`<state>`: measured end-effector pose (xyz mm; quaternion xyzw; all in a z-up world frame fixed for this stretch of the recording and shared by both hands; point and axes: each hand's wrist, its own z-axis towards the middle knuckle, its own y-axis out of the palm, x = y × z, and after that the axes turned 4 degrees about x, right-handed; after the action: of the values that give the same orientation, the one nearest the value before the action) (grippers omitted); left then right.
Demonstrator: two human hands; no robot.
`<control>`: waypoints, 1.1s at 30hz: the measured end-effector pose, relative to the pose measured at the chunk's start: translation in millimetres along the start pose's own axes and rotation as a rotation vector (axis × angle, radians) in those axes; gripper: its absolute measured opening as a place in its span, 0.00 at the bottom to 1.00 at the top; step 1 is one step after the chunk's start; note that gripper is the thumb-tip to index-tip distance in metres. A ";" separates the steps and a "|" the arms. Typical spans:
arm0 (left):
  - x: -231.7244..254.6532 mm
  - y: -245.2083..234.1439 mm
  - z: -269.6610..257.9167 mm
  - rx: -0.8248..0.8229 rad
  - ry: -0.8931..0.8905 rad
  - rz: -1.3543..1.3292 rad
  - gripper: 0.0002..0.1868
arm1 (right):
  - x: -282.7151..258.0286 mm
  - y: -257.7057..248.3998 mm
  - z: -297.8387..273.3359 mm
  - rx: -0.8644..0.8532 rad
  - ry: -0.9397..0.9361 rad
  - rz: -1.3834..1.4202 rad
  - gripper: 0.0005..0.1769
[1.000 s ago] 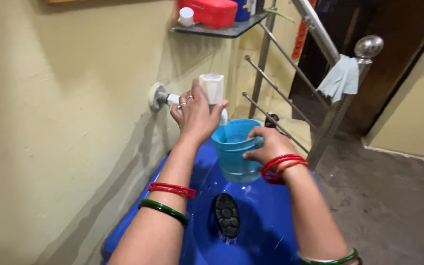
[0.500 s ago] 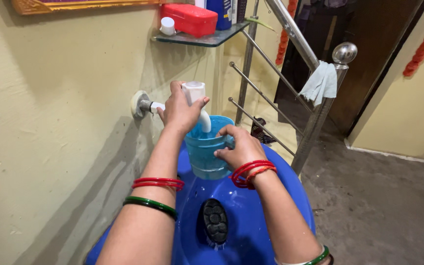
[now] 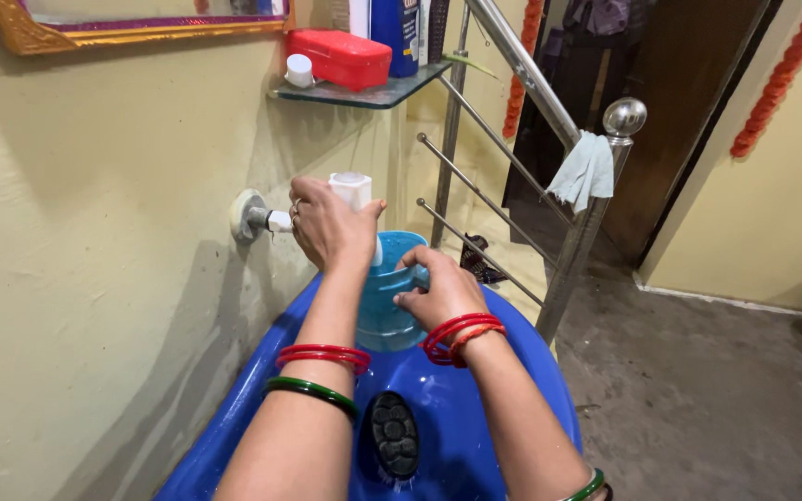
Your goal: The person scrubs a blue pedestal sink with a brush, repeatedly rinses the brush and sink using a cup and tap water, and then picks up a bottle of toilet cleaner from a shelf.
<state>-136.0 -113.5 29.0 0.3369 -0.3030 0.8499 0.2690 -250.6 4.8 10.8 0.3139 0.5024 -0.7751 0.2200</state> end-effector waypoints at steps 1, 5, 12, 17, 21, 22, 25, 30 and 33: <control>-5.2 2.5 3.2 0.032 0.041 -0.015 0.47 | -1.3 0.8 0.3 0.006 -0.012 0.003 0.22; -18.5 24.1 8.8 0.014 0.162 -0.033 0.48 | -4.1 3.6 0.6 0.032 -0.036 0.010 0.22; -44.2 30.9 24.5 -0.362 0.064 -0.170 0.43 | 0.9 7.5 2.8 0.013 -0.005 0.022 0.20; -39.7 26.7 28.1 -0.434 0.036 -0.089 0.44 | 4.7 15.2 8.0 0.069 -0.071 0.061 0.20; -27.6 20.5 21.6 -0.403 -0.020 -0.010 0.43 | 11.4 22.3 14.9 0.066 -0.048 0.045 0.19; -23.5 18.5 21.2 -0.389 -0.026 0.010 0.43 | 11.7 24.5 19.1 0.059 -0.058 0.045 0.19; -15.7 10.6 16.7 -0.331 -0.017 0.061 0.44 | 15.0 30.6 29.5 0.057 -0.084 0.047 0.20; -3.7 -0.5 7.2 -0.208 -0.035 0.075 0.46 | 17.5 34.3 47.0 0.117 -0.189 0.060 0.22; 1.0 -9.8 7.8 -0.169 -0.027 0.075 0.47 | 12.6 36.5 47.9 0.085 -0.092 0.061 0.22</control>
<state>-127.0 -112.1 37.5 0.3126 -0.3896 0.8263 0.2602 -248.3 -54.0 -7.2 0.3022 0.4487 -0.8022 0.2526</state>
